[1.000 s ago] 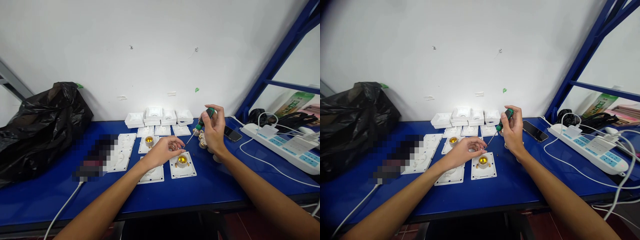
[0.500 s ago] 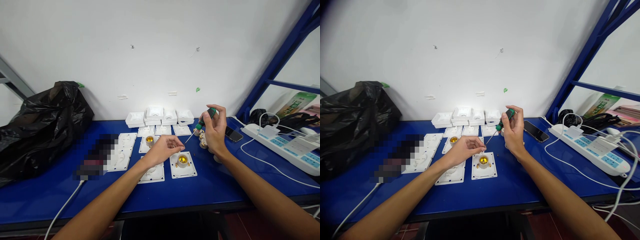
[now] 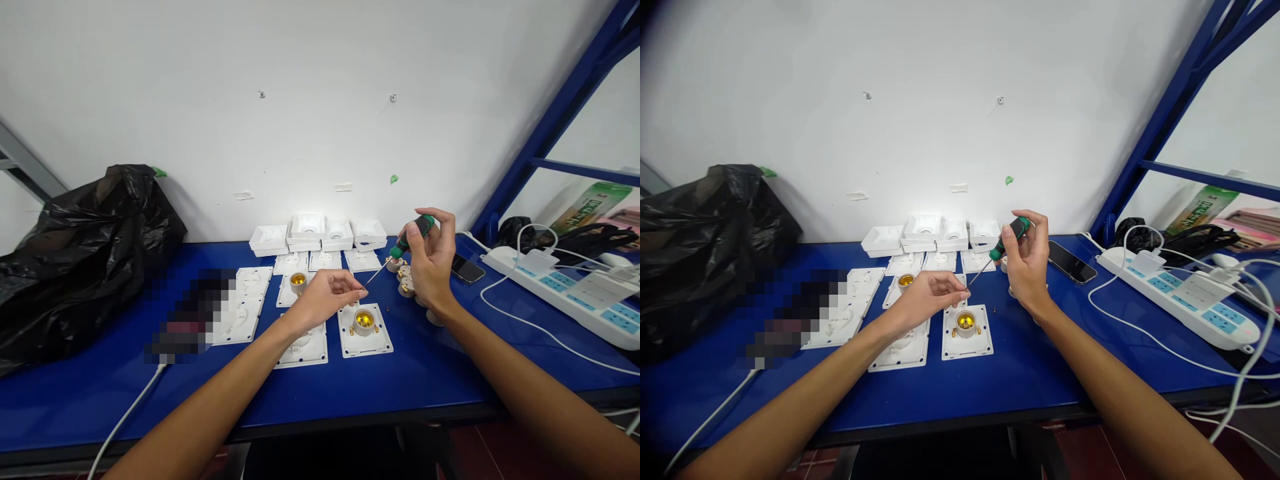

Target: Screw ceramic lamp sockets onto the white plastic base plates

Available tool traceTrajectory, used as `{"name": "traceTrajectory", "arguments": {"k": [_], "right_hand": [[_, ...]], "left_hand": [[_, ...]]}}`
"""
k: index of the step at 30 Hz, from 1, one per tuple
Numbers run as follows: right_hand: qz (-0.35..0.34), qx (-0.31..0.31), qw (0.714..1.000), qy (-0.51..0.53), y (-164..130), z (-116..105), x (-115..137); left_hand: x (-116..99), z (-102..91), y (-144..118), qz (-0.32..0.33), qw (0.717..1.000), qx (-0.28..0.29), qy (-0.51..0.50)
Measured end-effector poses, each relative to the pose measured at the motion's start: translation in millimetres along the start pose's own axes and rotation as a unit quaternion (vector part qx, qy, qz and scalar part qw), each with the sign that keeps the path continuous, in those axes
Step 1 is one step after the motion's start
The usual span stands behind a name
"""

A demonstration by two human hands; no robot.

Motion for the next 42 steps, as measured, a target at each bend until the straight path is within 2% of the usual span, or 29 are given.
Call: {"name": "traceTrajectory", "arguments": {"k": [9, 19, 35, 39, 42], "right_hand": [[-0.011, 0.0, 1.0, -0.009, 0.3, -0.6, 0.6], [0.009, -0.002, 1.0, 0.008, 0.1, -0.1, -5.0], [0.009, -0.025, 1.0, -0.005, 0.1, -3.6, -5.5], [0.019, -0.016, 1.0, 0.001, -0.6, -3.5, -7.5], [0.001, -0.008, 1.0, -0.026, -0.6, -3.5, -6.8]], "left_hand": [[-0.1, 0.2, 0.4, -0.005, 1.0, -0.001, -0.005], [3.4, -1.6, 2.8, 0.009, 1.0, -0.008, -0.007], [-2.7, -1.9, -1.4, -0.019, 0.999, -0.017, -0.035], [-2.5, -2.1, -2.1, -0.024, 0.999, -0.016, -0.032], [-2.4, -2.7, -2.7, -0.026, 0.999, -0.021, -0.03]]}}
Point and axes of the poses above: each hand's wrist, its own y-axis towards the middle knuckle, its own z-axis out of the palm, x = y × z, the point moved 7 cm from there along y, towards the middle knuckle, and after that the axes turned 7 degrees about x, right-handed, at the moved point
